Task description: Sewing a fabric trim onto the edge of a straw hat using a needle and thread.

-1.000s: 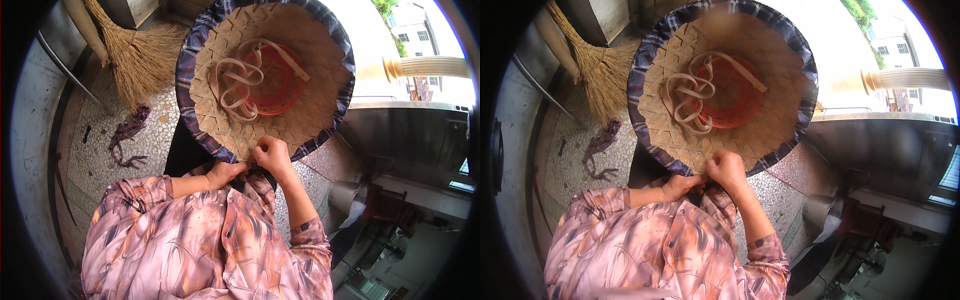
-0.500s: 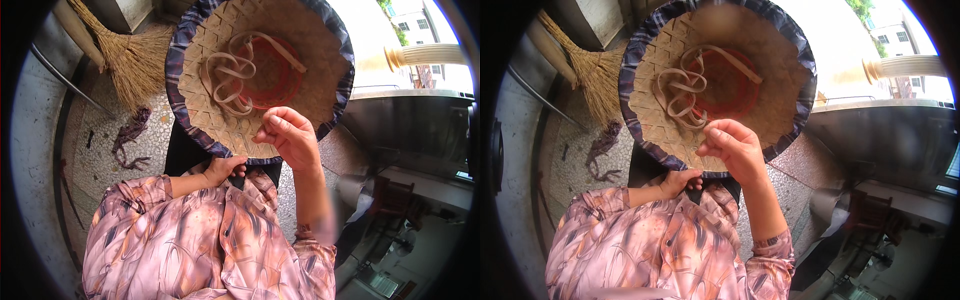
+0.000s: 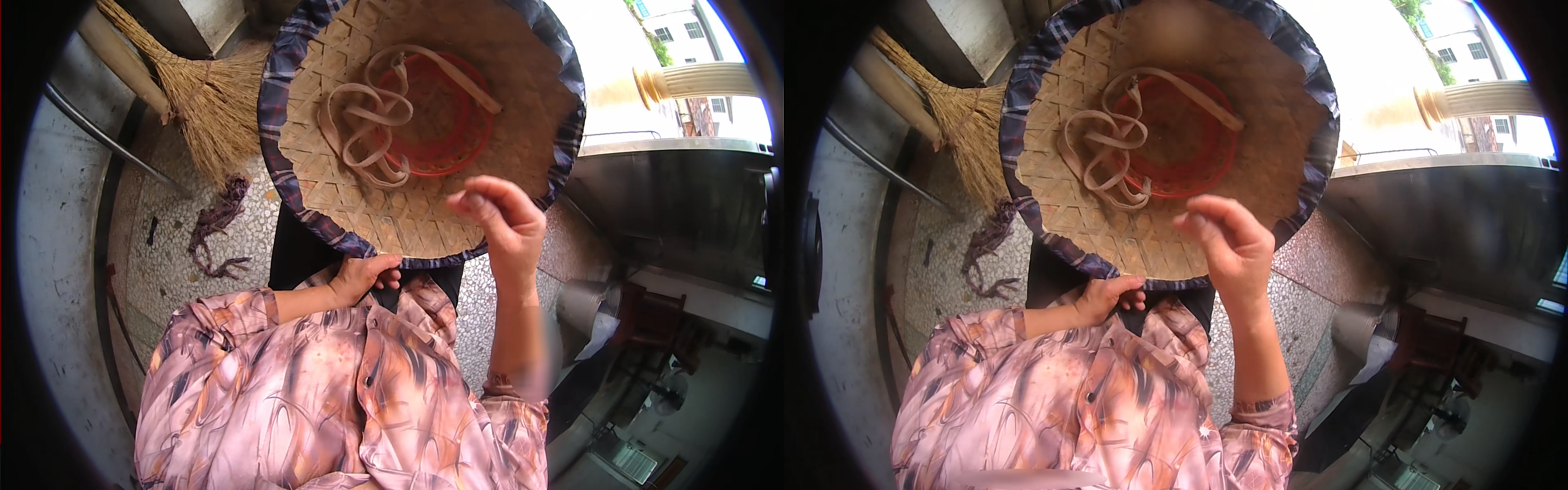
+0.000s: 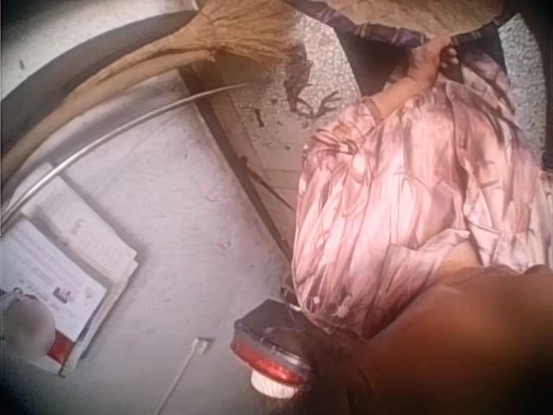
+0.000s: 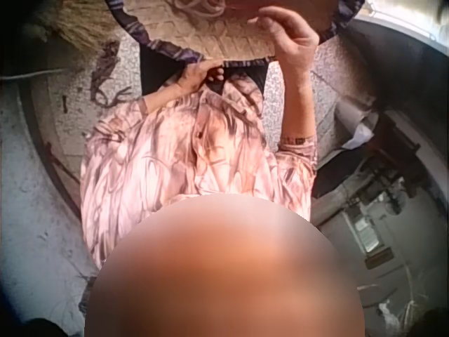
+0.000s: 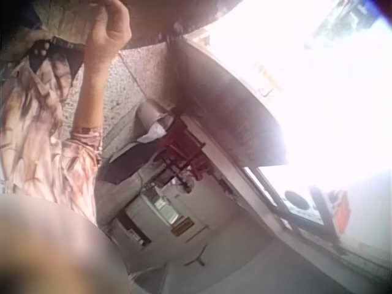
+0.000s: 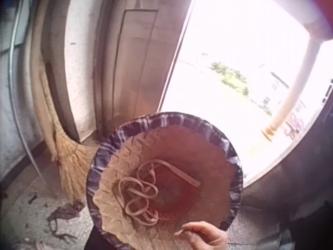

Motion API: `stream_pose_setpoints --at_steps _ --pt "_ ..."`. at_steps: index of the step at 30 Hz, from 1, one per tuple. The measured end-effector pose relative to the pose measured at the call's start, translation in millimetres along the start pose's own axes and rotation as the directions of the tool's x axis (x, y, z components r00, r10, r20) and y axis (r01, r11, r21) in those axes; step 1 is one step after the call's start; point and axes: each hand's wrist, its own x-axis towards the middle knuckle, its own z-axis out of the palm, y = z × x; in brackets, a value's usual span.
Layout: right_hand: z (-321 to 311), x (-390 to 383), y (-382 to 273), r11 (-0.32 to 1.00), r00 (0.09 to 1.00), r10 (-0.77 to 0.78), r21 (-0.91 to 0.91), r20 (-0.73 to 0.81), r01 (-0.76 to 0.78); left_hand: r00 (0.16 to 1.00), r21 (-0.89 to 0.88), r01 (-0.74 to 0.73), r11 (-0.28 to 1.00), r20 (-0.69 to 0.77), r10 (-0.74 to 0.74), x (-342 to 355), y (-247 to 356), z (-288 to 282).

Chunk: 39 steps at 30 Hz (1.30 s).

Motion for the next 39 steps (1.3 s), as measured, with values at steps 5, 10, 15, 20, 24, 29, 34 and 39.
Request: stream_pose_setpoints --at_steps 5,10,15,20,24,29,34,39 --pt "-3.6 -52.1 30.0 0.864 0.927 0.371 -0.385 0.047 -0.326 0.990 0.156 -0.136 0.978 0.048 0.130 -2.5 -2.4 -2.8" --pt "13.9 -80.0 53.2 0.737 0.968 0.243 -0.661 0.064 -0.141 0.996 0.135 -0.087 0.987 0.033 0.083 -3.4 2.6 -0.6" --pt "19.2 -82.6 51.5 0.703 0.957 0.285 -0.689 0.044 -0.177 0.998 0.090 -0.037 0.995 0.054 0.032 -3.9 4.0 -1.2" --pt "21.5 -85.6 52.2 0.651 0.956 0.287 -0.745 0.062 -0.147 0.998 0.088 -0.045 0.995 0.040 0.041 -4.5 2.2 0.0" --pt "23.2 -88.6 54.3 0.651 0.975 0.200 -0.757 0.092 -0.063 0.996 -0.049 0.087 0.995 0.004 -0.087 -4.7 10.9 2.0" --pt "23.6 -88.8 57.8 0.649 0.984 0.161 -0.759 0.077 -0.047 0.997 -0.031 0.078 0.996 0.009 -0.078 -3.8 9.5 1.1" --pt "22.6 -88.0 61.5 0.640 0.984 0.156 -0.767 0.082 -0.038 1.000 0.027 0.023 0.999 0.020 -0.024 -4.7 6.3 1.1" --pt "23.4 -86.6 62.2 0.656 0.983 0.166 -0.753 0.080 -0.050 0.992 0.170 -0.119 0.978 0.057 0.111 -4.6 -2.1 -2.0"
